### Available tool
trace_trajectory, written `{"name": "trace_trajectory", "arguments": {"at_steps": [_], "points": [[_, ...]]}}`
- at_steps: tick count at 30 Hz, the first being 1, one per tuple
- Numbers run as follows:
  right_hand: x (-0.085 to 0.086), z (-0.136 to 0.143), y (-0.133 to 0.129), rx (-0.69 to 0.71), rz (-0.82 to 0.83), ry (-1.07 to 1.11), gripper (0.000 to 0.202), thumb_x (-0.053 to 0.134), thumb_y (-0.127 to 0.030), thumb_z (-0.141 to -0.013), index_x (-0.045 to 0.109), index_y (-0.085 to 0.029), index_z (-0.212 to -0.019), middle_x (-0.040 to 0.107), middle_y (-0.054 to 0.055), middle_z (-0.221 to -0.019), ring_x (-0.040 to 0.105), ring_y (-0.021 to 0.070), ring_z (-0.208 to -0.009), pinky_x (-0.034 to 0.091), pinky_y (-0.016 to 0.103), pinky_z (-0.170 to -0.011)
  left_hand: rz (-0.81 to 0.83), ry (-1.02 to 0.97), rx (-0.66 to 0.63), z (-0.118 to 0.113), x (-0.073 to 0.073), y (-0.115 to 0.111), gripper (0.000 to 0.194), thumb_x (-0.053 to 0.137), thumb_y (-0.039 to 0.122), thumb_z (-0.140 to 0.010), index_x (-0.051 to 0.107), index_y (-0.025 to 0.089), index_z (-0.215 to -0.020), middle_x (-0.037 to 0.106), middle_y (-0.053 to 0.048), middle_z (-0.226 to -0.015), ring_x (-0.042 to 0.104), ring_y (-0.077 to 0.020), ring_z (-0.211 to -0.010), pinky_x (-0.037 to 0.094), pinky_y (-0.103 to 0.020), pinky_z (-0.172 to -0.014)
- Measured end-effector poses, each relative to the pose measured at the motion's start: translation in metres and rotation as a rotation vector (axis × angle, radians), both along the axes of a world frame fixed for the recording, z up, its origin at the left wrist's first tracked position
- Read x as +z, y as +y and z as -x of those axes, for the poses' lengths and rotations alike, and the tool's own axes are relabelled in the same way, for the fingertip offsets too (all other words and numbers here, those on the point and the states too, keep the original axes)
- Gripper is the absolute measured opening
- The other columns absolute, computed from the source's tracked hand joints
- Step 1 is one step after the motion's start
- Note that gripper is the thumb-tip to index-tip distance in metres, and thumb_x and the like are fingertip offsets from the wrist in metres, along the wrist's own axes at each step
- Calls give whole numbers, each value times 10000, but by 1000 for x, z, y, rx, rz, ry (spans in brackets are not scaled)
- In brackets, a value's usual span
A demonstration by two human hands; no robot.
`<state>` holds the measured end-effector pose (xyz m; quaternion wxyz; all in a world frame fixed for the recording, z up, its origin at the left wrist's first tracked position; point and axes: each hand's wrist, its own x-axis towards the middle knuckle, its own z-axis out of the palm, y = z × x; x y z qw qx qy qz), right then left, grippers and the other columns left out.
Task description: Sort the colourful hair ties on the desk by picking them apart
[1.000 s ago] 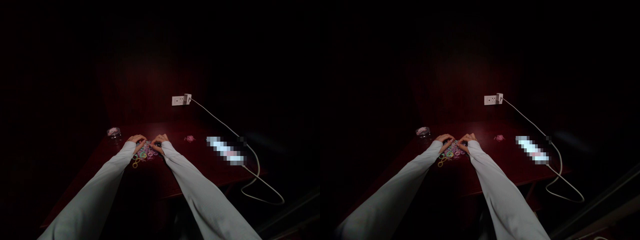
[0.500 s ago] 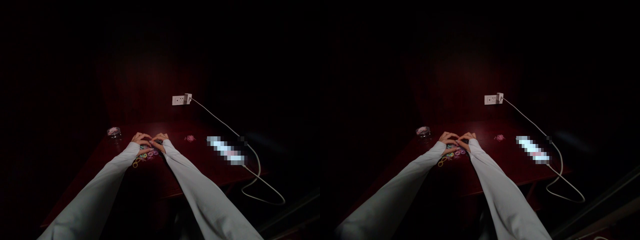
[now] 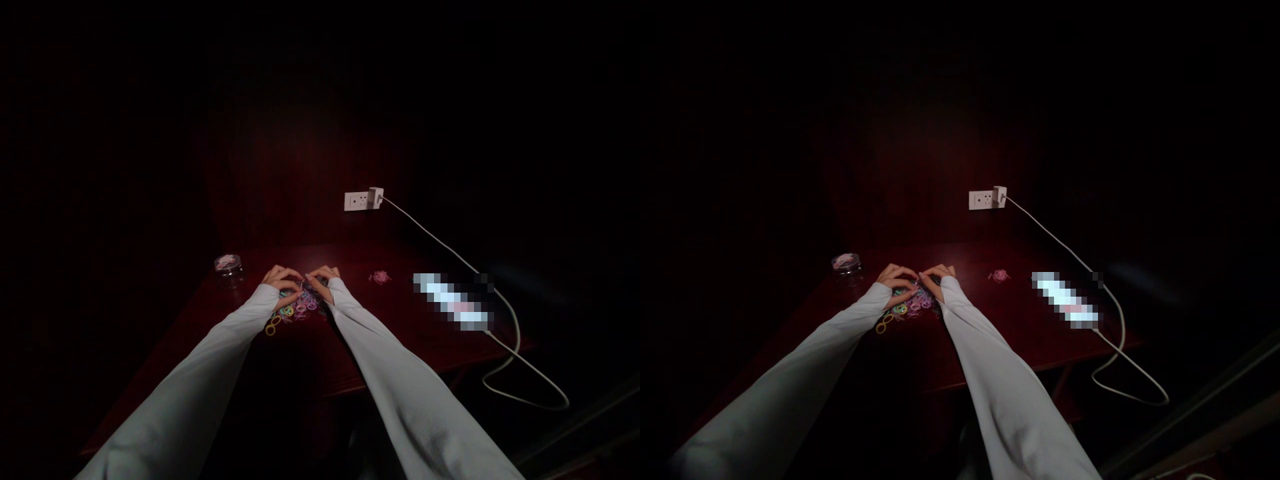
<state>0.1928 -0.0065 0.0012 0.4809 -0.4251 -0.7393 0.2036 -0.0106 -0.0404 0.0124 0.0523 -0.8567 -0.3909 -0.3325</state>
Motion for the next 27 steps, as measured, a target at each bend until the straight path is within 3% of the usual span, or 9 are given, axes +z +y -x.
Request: {"name": "trace_trajectory", "arguments": {"at_steps": [11, 17, 27], "points": [[-5, 1, 1, 48, 27, -64, 152, 754, -425, -866, 803, -282, -882, 647, 22, -899, 518, 220, -1022, 387, 380, -935, 16, 43, 16, -1, 2, -2, 189, 652, 360, -937, 799, 258, -878, 720, -37, -1166, 525, -242, -1031, 455, -397, -929], [-2, -1, -1, 87, 44, -72, 266, 763, -542, -835, 802, -279, -817, 625, 28, -889, 503, 225, -1022, 377, 383, -936, 42, 46, 19, -2, 4, -3, 171, 656, 366, -937, 791, 275, -888, 728, -21, -1155, 522, -239, -1037, 447, -395, -945], [0, -2, 2, 34, 38, -82, 187, 813, -415, -802, 770, -236, -765, 626, 15, -886, 531, 208, -974, 355, 377, -951, 14, 12, 27, 1, 4, -1, 194, 645, 366, -953, 784, 256, -872, 744, -19, -1128, 535, -226, -1023, 431, -378, -930]]}}
